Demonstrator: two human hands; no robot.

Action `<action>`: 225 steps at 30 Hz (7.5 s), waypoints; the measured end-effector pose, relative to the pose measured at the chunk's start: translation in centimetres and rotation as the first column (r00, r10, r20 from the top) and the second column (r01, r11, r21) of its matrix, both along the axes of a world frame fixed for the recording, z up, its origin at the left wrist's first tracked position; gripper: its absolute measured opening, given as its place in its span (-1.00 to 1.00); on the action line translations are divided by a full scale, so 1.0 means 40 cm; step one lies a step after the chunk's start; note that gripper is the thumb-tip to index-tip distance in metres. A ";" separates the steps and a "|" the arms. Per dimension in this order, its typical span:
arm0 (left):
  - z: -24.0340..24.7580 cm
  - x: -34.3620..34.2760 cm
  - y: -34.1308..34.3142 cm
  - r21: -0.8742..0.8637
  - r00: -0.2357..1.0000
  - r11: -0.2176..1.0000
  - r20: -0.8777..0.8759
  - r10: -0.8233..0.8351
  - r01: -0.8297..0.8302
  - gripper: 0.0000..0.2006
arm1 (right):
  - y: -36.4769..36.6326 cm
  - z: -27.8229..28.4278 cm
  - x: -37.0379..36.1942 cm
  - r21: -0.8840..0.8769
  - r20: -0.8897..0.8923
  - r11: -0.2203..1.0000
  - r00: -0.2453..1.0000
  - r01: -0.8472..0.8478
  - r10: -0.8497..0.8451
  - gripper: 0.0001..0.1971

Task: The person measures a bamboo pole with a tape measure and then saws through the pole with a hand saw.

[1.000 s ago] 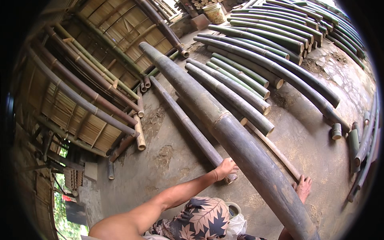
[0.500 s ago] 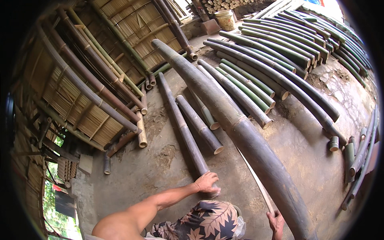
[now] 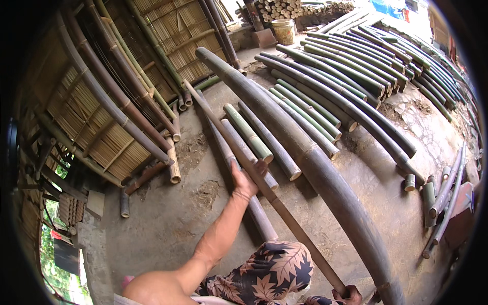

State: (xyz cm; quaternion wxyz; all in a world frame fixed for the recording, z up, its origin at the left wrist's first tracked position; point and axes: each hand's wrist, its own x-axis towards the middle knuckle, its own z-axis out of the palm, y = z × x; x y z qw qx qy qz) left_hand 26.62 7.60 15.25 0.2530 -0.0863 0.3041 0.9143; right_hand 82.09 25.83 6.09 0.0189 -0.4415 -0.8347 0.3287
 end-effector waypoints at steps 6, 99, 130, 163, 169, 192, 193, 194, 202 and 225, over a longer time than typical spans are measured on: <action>0.221 -0.075 -0.078 -0.010 0.973 0.994 -0.206 0.108 -0.113 -0.67 | -0.008 0.176 0.126 0.396 -0.166 0.915 0.973 -0.080 0.157 -0.58; 0.235 1.065 0.760 -0.514 -0.707 0.676 -0.175 -0.686 -0.529 -0.59 | -0.135 0.117 0.689 -0.132 -0.798 0.508 0.213 0.851 -0.564 -0.55; 0.051 1.670 0.923 -0.677 -0.705 0.452 0.140 -0.696 -0.580 -0.15 | -0.331 0.213 0.764 -0.022 -0.759 0.501 0.312 0.865 -0.572 -0.45; -0.001 1.702 0.966 -0.660 -0.809 0.525 0.226 -0.543 -0.537 -0.29 | -0.011 0.053 0.728 0.019 -0.859 0.519 0.279 0.855 -0.430 -0.48; 0.017 1.644 0.981 -0.697 -0.825 0.516 0.199 -0.529 -0.498 -0.34 | -0.357 0.112 0.716 0.054 -0.625 0.472 0.399 0.880 -0.671 -0.50; -0.009 1.658 0.993 -0.706 -0.816 0.509 0.171 -0.553 -0.493 -0.38 | 0.072 0.113 0.674 -0.149 -0.802 0.541 0.219 0.827 -0.556 -0.45; -0.015 1.649 0.999 -0.679 -0.832 0.554 0.154 -0.533 -0.481 -0.38 | 0.045 0.096 0.679 -0.133 -0.782 0.549 0.253 0.825 -0.570 -0.44; -0.008 1.626 0.993 -0.696 -0.825 0.527 0.169 -0.540 -0.487 -0.38 | -0.030 0.096 0.690 0.094 -0.784 0.529 0.390 0.843 -0.482 -0.43; -0.010 1.633 0.966 -0.702 -0.825 0.534 0.135 -0.549 -0.470 -0.35 | -0.182 0.048 0.704 0.137 -0.720 0.506 0.436 0.852 -0.540 -0.45; 0.004 1.590 0.974 -0.746 -0.810 0.449 0.203 -0.550 -0.492 -0.33 | -0.480 0.161 0.714 0.017 -0.478 0.535 0.477 0.845 -0.738 -0.54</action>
